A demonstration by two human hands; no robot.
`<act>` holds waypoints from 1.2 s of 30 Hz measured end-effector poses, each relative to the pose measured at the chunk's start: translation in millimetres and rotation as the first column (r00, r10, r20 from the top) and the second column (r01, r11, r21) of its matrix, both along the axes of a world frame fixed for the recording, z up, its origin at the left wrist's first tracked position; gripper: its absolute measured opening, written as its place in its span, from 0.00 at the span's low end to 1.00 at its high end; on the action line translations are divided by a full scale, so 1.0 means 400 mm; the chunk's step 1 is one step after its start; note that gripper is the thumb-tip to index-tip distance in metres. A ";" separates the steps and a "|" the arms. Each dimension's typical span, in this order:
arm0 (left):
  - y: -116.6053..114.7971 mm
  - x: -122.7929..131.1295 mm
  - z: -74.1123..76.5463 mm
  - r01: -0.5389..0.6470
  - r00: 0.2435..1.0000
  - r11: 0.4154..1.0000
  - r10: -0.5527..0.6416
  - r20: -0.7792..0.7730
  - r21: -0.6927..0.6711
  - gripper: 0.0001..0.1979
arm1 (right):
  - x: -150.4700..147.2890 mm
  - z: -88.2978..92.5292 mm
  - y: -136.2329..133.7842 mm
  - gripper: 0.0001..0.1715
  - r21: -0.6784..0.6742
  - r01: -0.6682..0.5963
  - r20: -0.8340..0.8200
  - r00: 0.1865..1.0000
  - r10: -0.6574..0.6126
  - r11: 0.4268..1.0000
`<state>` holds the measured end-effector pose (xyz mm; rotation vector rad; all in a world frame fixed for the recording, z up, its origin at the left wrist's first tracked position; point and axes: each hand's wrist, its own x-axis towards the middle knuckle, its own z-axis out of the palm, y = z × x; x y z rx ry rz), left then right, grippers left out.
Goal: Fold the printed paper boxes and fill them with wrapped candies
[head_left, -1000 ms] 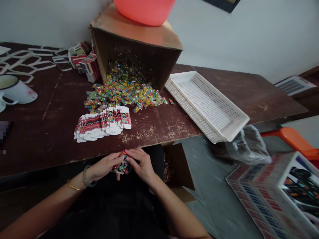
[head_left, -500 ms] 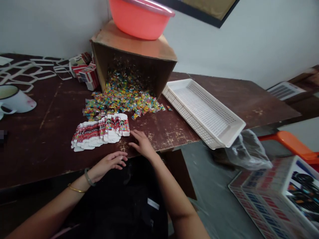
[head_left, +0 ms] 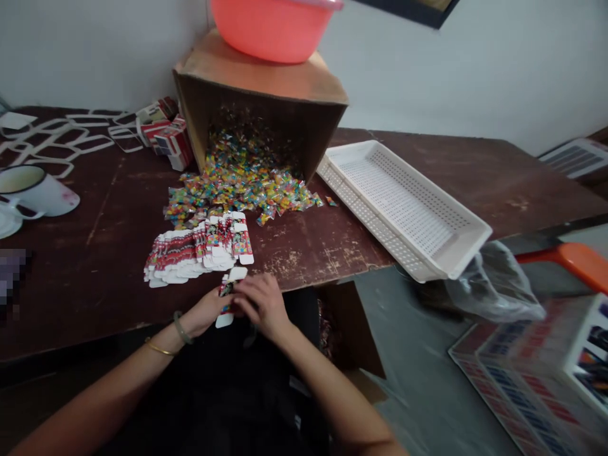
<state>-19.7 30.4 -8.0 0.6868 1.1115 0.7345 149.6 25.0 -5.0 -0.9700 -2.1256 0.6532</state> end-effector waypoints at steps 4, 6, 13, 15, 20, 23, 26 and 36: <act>-0.029 0.043 0.012 0.079 0.993 0.997 -0.078 -0.093 0.008 0.04 | 0.004 0.021 0.040 0.10 -0.143 0.083 -0.076 0.993 -0.094 0.986; -0.041 0.041 0.030 0.128 0.988 0.992 -0.127 -0.089 0.003 0.03 | 0.012 0.030 0.046 0.10 -0.250 0.018 -0.105 0.993 -0.045 0.968; -0.046 -0.006 0.045 0.399 0.909 0.910 -0.376 -0.178 0.116 0.10 | 0.056 0.073 0.045 0.08 -0.493 -0.379 -0.291 0.920 0.262 0.784; -0.050 -0.003 0.026 0.295 0.908 0.941 -0.222 -0.355 0.167 0.13 | 0.052 0.068 0.031 0.08 -0.537 -0.297 -0.350 0.930 0.112 0.790; -0.095 0.016 0.003 0.038 0.923 0.908 0.129 -0.363 0.418 0.16 | 0.027 0.019 -0.044 0.23 -0.682 -0.107 -0.459 0.832 -0.310 0.723; -0.127 0.003 0.014 0.072 0.898 0.857 0.167 -0.408 0.510 0.24 | 0.030 -0.006 -0.082 0.17 -0.805 -0.275 -0.530 0.729 -0.432 0.525; -0.159 -0.023 0.019 0.253 0.851 0.842 0.041 -0.523 0.477 0.16 | 0.040 -0.024 -0.104 0.19 -0.821 -0.540 -0.543 0.640 -0.543 0.185; -0.284 -0.082 -0.006 0.096 0.919 0.977 -0.014 -0.394 0.189 0.12 | -0.037 -0.063 -0.164 0.24 -0.883 -0.467 -0.458 0.830 -0.318 0.052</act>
